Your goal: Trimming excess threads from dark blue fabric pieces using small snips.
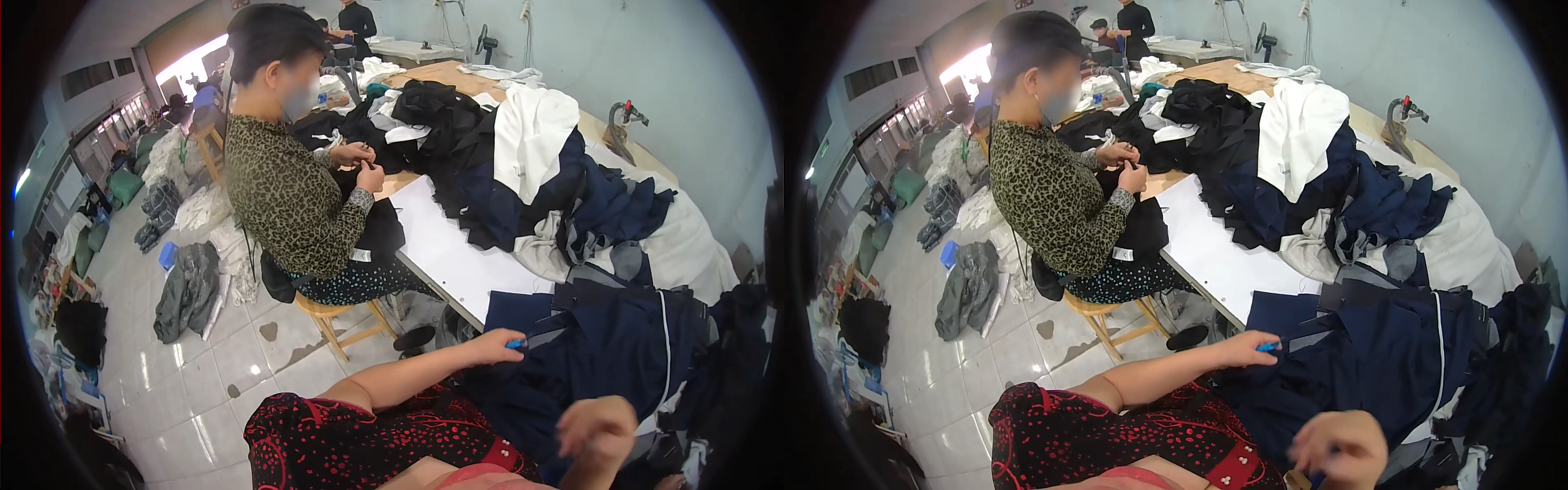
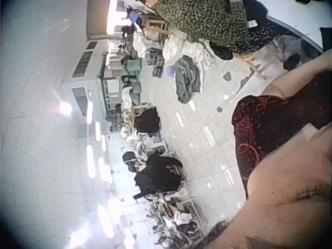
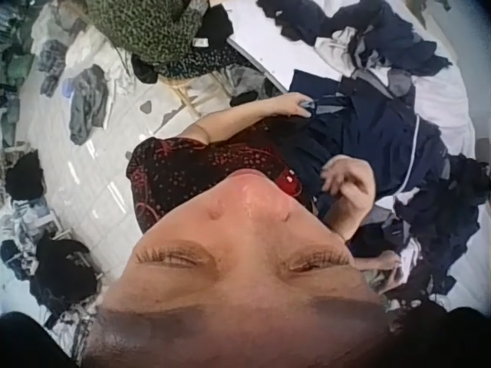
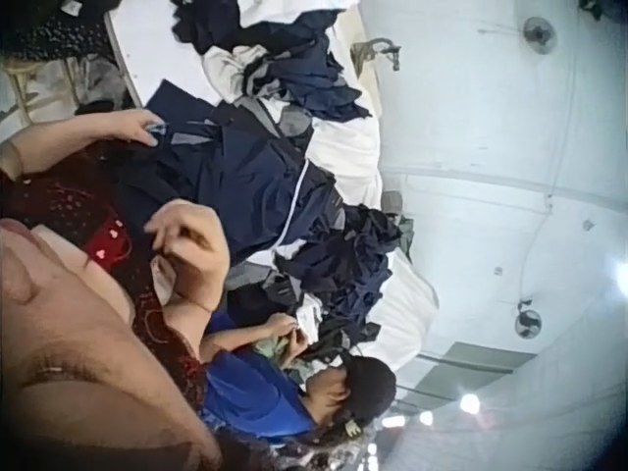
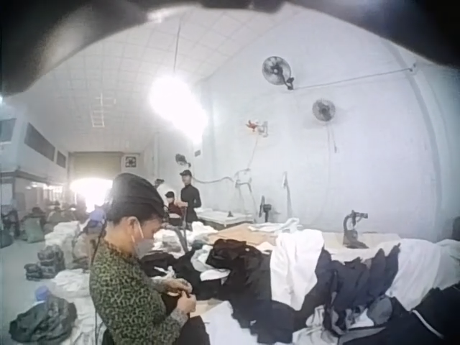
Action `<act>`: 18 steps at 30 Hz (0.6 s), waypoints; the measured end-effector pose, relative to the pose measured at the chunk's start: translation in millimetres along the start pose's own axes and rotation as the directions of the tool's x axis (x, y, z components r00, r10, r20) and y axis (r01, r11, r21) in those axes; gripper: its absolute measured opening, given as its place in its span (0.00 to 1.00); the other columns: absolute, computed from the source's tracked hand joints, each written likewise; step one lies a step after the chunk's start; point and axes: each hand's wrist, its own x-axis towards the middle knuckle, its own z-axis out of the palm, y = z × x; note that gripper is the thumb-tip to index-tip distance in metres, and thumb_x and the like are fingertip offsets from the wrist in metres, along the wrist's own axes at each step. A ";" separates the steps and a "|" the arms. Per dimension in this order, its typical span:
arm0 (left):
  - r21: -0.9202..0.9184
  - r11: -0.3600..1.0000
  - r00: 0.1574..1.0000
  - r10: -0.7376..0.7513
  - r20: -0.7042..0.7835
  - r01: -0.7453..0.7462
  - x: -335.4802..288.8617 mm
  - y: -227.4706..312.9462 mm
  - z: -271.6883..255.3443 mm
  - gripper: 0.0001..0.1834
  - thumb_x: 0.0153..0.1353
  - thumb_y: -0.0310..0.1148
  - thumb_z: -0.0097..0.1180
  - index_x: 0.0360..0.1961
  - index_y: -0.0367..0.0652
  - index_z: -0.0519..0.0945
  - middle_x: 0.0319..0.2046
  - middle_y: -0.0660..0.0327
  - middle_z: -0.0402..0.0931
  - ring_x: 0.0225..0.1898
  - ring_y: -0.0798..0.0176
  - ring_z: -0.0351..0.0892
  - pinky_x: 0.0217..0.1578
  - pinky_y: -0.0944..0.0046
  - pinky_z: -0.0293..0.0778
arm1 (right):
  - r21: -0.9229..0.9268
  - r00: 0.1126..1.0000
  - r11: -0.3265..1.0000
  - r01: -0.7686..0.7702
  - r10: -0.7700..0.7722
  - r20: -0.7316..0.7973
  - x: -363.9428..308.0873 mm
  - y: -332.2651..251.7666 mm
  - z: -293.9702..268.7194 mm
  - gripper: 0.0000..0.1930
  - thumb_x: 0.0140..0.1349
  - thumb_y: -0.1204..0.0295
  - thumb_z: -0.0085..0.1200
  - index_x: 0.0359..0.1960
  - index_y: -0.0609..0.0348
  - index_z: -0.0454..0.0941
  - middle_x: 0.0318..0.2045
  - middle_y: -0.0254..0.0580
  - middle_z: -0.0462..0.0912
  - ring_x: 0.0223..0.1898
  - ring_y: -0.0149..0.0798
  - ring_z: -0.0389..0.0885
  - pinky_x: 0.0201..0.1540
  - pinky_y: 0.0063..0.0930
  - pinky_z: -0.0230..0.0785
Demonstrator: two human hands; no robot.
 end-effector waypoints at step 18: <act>0.138 0.863 0.852 0.432 0.295 -0.486 -21.2 56.2 53.6 0.26 0.54 0.27 0.50 0.57 0.40 0.67 0.46 0.52 0.75 0.41 0.55 0.78 0.43 0.63 0.72 | 0.457 0.629 0.855 -0.244 0.498 -0.596 -80.8 115.5 31.6 0.28 0.54 0.75 0.54 0.58 0.64 0.61 0.51 0.41 0.70 0.54 0.35 0.68 0.59 0.29 0.56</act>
